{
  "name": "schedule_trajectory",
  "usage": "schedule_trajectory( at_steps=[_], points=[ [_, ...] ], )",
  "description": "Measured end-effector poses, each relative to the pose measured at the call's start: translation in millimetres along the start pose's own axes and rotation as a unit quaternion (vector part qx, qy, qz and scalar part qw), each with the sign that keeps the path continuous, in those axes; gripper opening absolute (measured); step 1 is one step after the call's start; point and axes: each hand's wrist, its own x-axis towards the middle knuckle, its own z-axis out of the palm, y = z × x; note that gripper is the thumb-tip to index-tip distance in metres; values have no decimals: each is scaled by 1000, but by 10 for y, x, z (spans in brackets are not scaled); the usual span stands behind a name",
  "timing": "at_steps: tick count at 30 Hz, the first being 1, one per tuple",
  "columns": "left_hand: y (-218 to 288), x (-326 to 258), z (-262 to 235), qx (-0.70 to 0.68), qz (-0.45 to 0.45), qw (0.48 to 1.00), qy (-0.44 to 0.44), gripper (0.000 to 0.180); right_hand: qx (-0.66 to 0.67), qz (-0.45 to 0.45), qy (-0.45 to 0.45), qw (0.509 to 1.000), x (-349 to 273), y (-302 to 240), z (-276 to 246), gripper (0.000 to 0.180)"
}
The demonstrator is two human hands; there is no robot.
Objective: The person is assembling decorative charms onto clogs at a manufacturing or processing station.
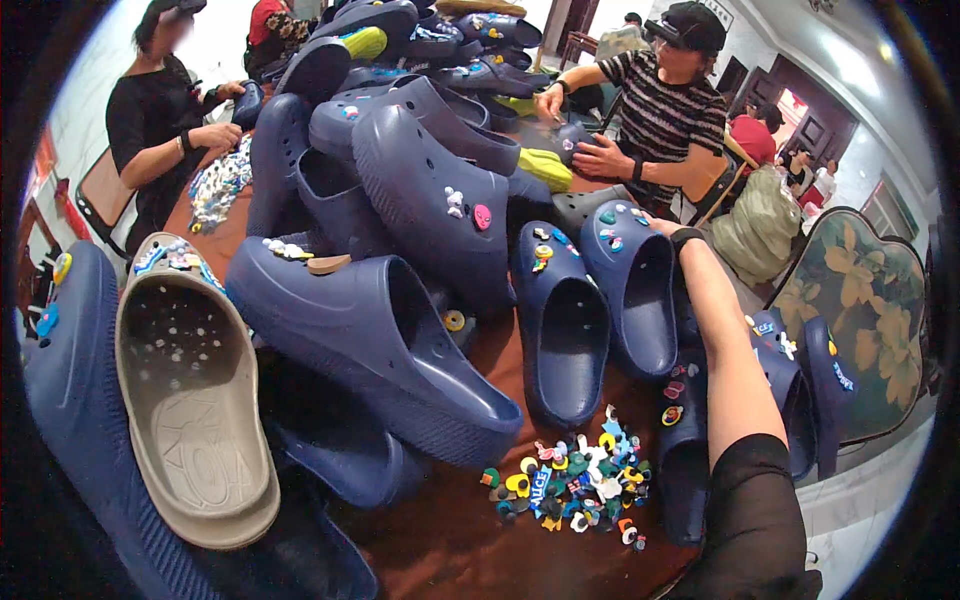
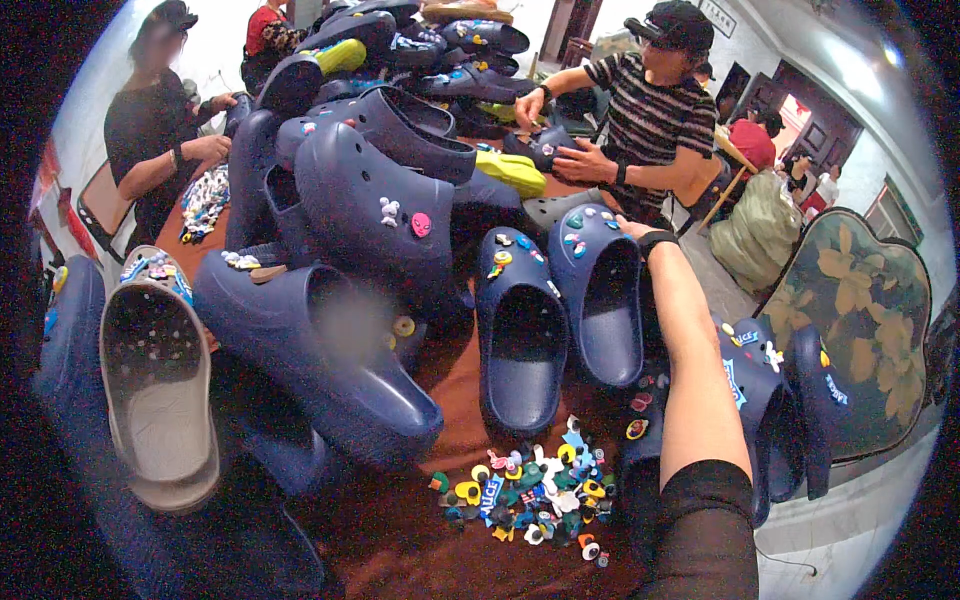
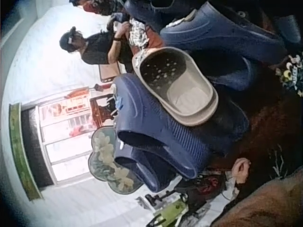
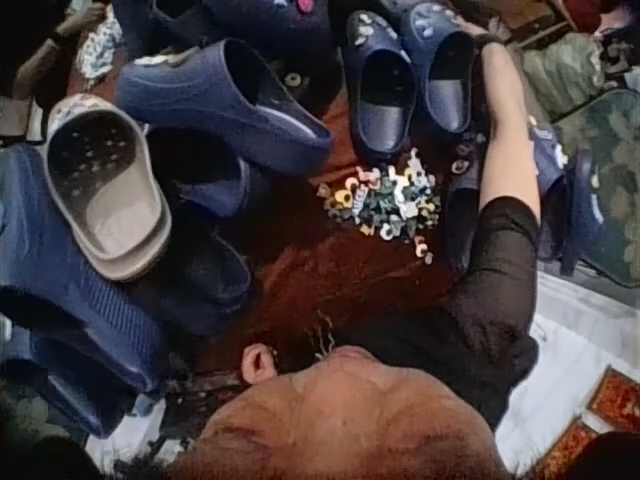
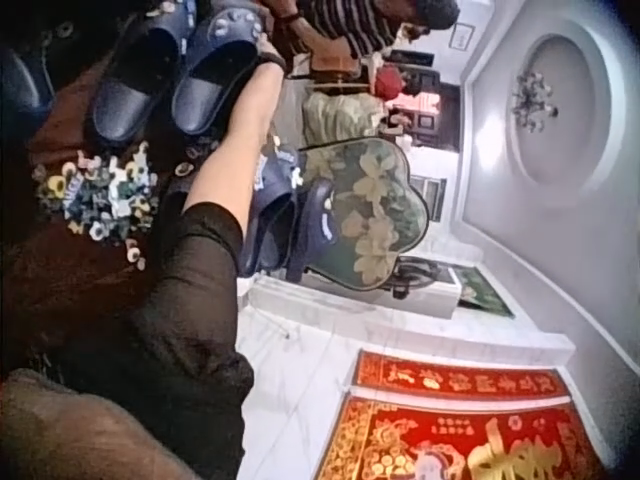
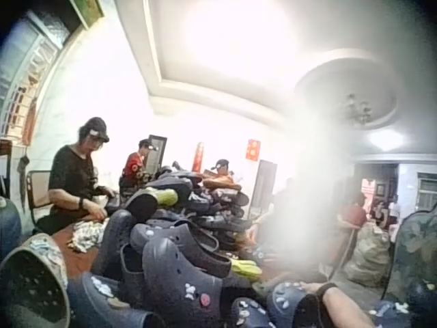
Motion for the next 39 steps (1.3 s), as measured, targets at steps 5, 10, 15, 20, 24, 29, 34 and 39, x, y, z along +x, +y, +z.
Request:
schedule_trajectory(
  at_steps=[5,10,15,20,24,29,34,39],
  points=[
    [34,-47,-43,35,-7,999,-14,6,27,-158,-65,985,-61,-103,86,32],
    [69,-12,-6,26,11,1000,-3,5,-196,-227,91,950,-598,-440,-56,31],
    [55,3,-17,0,-30,999,-17,5,-207,-180,321,907,-1272,-899,-603,26],
    [-6,76,103,-32,-17,999,9,7,-110,-242,354,897,-2007,-1323,-1336,38],
    [19,208,137,40,75,995,55,6,20,-294,96,951,-3521,-1621,-1570,32],
    [-211,185,75,58,61,995,-52,10,248,-353,-210,877,-5292,-1403,-821,33],
    [671,29,480,-125,-75,978,-151,39,201,-416,-151,874,-6295,-855,182,29],
    [691,-18,969,-278,11,926,-254,108,262,-429,-270,821,-6864,-823,947,27]
  ],
)
